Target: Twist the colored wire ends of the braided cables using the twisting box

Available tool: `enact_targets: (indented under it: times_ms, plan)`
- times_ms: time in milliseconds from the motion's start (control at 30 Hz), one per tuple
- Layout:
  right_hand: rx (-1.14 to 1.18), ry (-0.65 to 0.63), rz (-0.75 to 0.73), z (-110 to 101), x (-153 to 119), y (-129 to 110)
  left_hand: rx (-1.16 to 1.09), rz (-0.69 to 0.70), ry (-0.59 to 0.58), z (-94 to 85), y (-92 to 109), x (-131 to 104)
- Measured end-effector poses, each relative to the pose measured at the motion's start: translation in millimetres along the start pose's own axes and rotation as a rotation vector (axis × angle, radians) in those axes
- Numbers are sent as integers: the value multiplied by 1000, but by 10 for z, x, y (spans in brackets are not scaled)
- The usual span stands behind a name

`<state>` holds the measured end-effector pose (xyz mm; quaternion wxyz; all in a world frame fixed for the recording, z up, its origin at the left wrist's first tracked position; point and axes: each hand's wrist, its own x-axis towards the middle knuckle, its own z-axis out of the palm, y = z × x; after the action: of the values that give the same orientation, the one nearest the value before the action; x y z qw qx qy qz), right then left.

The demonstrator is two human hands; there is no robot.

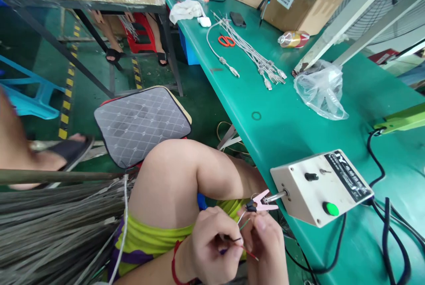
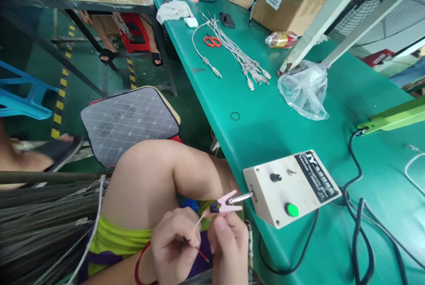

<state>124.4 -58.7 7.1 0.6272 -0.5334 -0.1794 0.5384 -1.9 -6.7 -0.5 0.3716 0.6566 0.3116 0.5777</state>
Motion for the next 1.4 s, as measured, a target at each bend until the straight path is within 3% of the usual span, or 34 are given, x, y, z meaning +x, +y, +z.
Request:
enact_targets:
  times_ms: [133, 300, 467, 633, 833, 1167, 1267, 1333, 1400]
  plan:
    - [227, -15, 50, 65, 101, -131, 90, -19, 27, -51, 29, 63]
    - [396, -45, 72, 149, 179, -169, 15, -67, -3, -50, -38, 105]
    - [367, -112, -14, 219, 252, -151, -19, -103, -6, -42, -125, 53]
    - [344, -89, -30, 219, 266, -127, 19, -173, 34, -39, -153, 16]
    - [336, -72, -47, 197, 248, -103, 198, -50, 124, -23, -40, 218]
    - [347, -109, 4, 151, 298, -97, 203, -55, 41, -5, -66, 165]
    - [256, -90, 17, 125, 258, -82, 206, -24, 39, -14, -38, 171]
    - [68, -67, 5, 86, 159, -112, 211, -7, 53, -20, -8, 186]
    - [-185, 21, -140, 15, 9, -213, 226, -2, 77, -22, 17, 197]
